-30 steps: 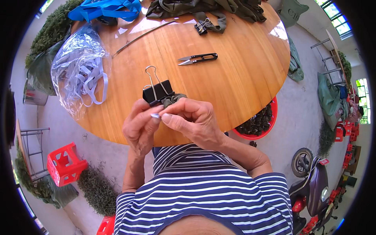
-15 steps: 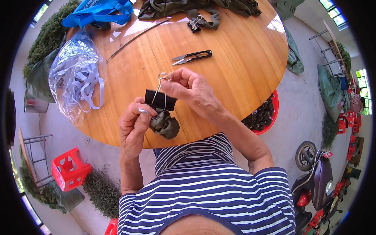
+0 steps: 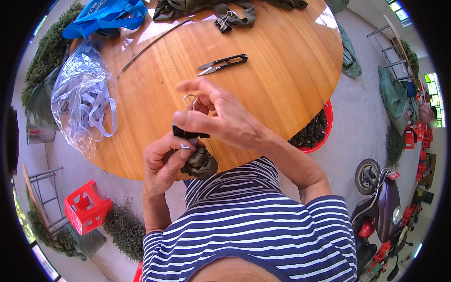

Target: The person assembles camouflage netting by threading white elastic bands through green fabric strips using a metal rod. They secure the bunched fabric with binder clips and place the finished pieces into a red bucket. The process is repeated with multiple fabric strips and elastic bands.

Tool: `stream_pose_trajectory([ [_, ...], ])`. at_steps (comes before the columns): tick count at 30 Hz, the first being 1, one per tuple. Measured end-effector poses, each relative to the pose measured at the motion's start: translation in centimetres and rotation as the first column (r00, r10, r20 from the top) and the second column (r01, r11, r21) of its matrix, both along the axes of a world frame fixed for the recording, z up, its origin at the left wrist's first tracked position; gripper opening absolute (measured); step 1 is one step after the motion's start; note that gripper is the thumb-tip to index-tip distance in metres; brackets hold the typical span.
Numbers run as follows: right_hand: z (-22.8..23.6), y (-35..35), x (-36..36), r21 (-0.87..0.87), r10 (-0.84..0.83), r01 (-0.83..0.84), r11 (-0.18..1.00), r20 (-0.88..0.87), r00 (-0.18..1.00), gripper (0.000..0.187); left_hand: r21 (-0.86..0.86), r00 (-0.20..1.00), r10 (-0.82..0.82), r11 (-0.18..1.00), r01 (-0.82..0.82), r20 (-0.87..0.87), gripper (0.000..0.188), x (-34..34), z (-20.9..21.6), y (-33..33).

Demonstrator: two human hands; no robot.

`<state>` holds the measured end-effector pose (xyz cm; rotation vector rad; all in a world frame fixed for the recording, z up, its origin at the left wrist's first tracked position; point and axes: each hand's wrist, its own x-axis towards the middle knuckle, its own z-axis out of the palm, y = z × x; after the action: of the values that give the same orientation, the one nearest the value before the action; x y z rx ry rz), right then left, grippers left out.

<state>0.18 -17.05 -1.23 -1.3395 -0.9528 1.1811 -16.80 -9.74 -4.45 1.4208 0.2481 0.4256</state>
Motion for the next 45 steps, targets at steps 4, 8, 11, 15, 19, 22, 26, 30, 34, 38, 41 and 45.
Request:
stream_pose_trajectory([
  [4, -0.3, 0.9, 0.0, -0.051, -0.092, 0.105, 0.993, 0.22, 0.971, 0.035, 0.019, 0.993, 0.113, 0.993, -0.113, 0.014, 0.004, 0.8, 0.0, -0.5],
  [8, -1.3, 1.1, -0.3, 0.119, -0.261, 0.239, 0.964, 0.236, 0.936, 0.036, 0.324, 0.965, 0.238, 0.91, -0.26, 0.107, 0.004, 1.2, 0.0, -1.0],
  [11, -1.7, 1.2, -0.1, 0.135, -0.273, 0.239, 0.962, 0.382, 0.883, 0.047, 0.385, 0.956, 0.262, 0.875, -0.292, 0.128, 0.004, 1.3, -0.4, -0.9],
  [15, -1.3, 1.4, 1.1, 0.042, -0.252, 0.256, 0.966, 0.388, 0.887, 0.051, 0.442, 0.956, 0.268, 0.848, -0.292, 0.117, 0.004, 1.5, -0.3, -0.6],
  [19, -4.0, 2.1, 3.0, 0.172, -0.305, 0.253, 0.952, 0.47, 0.828, 0.054, 0.439, 0.965, 0.245, 0.86, -0.259, 0.09, 0.001, 1.7, -0.1, -0.6],
  [22, -3.6, 3.0, 4.7, 0.283, -0.463, 0.382, 0.88, 0.329, 0.823, 0.058, 0.359, 0.973, 0.226, 0.905, -0.227, 0.045, 0.002, 0.9, -0.4, -0.5],
  [26, -2.7, 2.4, 7.6, -0.065, -0.318, 0.398, 0.915, 0.491, 0.811, 0.071, 0.237, 0.961, 0.261, 0.932, -0.276, 0.091, 0.002, 0.9, -1.0, -0.7],
  [30, -1.9, 1.7, 5.9, 0.215, -0.315, 0.33, 0.919, 0.905, 0.286, 0.061, 0.194, 0.933, 0.341, 0.913, -0.358, 0.117, 0.001, 1.0, -1.1, -1.1],
  [34, -0.4, -1.0, 2.9, 0.373, -0.313, -0.035, 0.927, 0.823, 0.474, 0.036, 0.156, 0.916, 0.385, 0.903, -0.4, 0.117, 0.002, 1.3, -0.8, -1.2],
  [38, -1.6, -1.6, -0.3, 0.315, -0.091, -0.057, 0.947, 0.436, 0.895, 0.016, 0.214, 0.92, 0.374, 0.895, -0.391, 0.116, 0.003, 1.5, -0.5, -1.2],
  [41, -1.9, -1.2, -0.6, 0.24, -0.084, -0.013, 0.971, 0.389, 0.917, 0.011, 0.223, 0.931, 0.352, 0.904, -0.364, 0.091, 0.003, 1.4, -0.7, -1.4],
  [45, -2.0, -1.0, -1.1, 0.226, -0.22, 0.168, 0.96, 0.234, 0.947, 0.015, 0.313, 0.977, 0.208, 0.925, -0.214, 0.052, 0.002, 1.3, -0.8, -1.1],
])
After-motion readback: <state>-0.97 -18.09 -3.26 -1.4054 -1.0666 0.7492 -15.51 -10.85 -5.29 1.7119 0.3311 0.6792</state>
